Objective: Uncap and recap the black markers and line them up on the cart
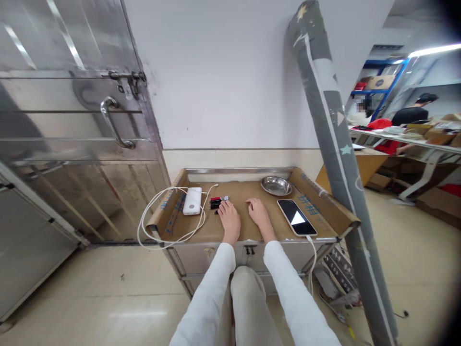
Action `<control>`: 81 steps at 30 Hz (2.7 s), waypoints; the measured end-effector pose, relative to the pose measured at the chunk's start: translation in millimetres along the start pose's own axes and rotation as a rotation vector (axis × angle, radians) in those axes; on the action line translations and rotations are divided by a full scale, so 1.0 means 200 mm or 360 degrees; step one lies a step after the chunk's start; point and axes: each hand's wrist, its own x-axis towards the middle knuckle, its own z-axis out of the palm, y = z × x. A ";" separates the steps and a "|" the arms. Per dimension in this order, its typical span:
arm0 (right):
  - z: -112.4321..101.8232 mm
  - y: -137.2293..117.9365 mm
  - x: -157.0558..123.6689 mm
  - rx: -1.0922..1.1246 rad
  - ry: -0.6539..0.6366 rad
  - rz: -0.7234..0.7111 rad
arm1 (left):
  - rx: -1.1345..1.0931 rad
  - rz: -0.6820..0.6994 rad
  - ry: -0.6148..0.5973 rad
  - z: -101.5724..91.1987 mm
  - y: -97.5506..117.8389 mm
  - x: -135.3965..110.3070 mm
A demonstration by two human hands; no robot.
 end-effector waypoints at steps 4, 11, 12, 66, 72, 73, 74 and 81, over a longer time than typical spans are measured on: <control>0.01 0.01 0.00 0.0014 0.0003 0.0002 | 0.0004 0.0011 0.0025 0.01 0.00 0.00; 0.01 0.02 0.01 0.0009 -0.0013 0.0004 | -0.0003 -0.0005 0.0006 0.02 0.00 -0.01; 0.01 0.02 0.01 0.0007 -0.0012 0.0001 | 0.0001 -0.0021 0.0010 0.03 0.00 -0.01; 0.00 -0.01 -0.01 0.0060 0.0048 -0.0023 | -0.0205 0.0073 0.0045 -0.04 0.00 0.02; 0.01 0.01 0.00 0.0079 0.0059 -0.0015 | -0.0170 -0.0185 0.0130 -0.05 -0.08 0.02; 0.01 0.01 0.00 0.0073 0.0063 -0.0017 | -0.0157 -0.0199 0.0131 -0.04 -0.10 0.02; 0.02 0.01 0.00 0.0065 0.0069 -0.0021 | -0.0141 -0.0202 0.0130 -0.04 -0.12 0.02; 0.05 0.02 0.03 0.0030 0.0153 -0.0036 | -0.0223 0.0350 -0.0067 0.01 -0.12 0.03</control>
